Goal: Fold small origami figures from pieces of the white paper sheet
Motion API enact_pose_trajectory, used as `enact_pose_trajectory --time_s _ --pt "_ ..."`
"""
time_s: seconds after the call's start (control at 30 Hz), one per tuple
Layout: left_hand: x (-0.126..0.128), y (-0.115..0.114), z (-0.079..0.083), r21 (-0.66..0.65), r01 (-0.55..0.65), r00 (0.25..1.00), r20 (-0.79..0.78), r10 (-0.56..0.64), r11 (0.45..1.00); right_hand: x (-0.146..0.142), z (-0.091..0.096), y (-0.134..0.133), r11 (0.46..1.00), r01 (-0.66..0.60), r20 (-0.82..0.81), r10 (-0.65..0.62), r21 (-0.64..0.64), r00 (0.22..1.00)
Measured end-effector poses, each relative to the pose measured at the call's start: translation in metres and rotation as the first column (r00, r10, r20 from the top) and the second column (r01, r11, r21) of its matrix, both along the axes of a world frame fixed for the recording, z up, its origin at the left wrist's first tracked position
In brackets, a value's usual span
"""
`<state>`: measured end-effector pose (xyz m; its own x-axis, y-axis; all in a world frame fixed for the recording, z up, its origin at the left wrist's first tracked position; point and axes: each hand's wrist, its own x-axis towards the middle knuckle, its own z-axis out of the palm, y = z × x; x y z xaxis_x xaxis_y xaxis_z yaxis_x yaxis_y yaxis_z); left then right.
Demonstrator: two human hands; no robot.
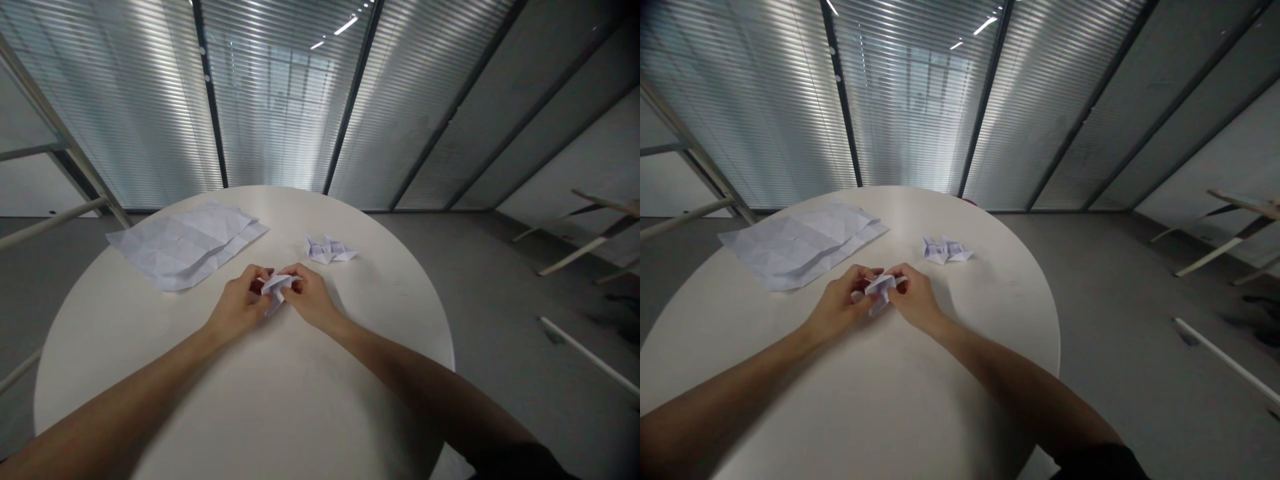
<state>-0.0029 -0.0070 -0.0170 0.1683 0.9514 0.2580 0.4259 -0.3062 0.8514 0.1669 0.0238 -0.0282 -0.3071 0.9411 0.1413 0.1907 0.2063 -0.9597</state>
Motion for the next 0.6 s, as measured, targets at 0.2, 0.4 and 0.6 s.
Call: enact_pose_trajectory --time_s 0.2,0.4,0.6 --pt "-0.018 0.005 -0.005 0.282 0.080 0.923 -0.383 0.036 0.956 0.011 -0.006 0.001 0.988 -0.062 0.166 0.038 0.140 0.985" --pt "-0.033 0.009 -0.005 0.282 0.408 0.739 -0.660 -0.133 0.868 0.032 0.005 0.001 0.815 -0.410 0.597 0.100 0.410 0.796" --pt "-0.034 0.011 -0.003 0.294 0.443 0.724 -0.675 -0.144 0.847 0.035 0.008 0.003 0.778 -0.471 0.713 0.043 0.415 0.700"
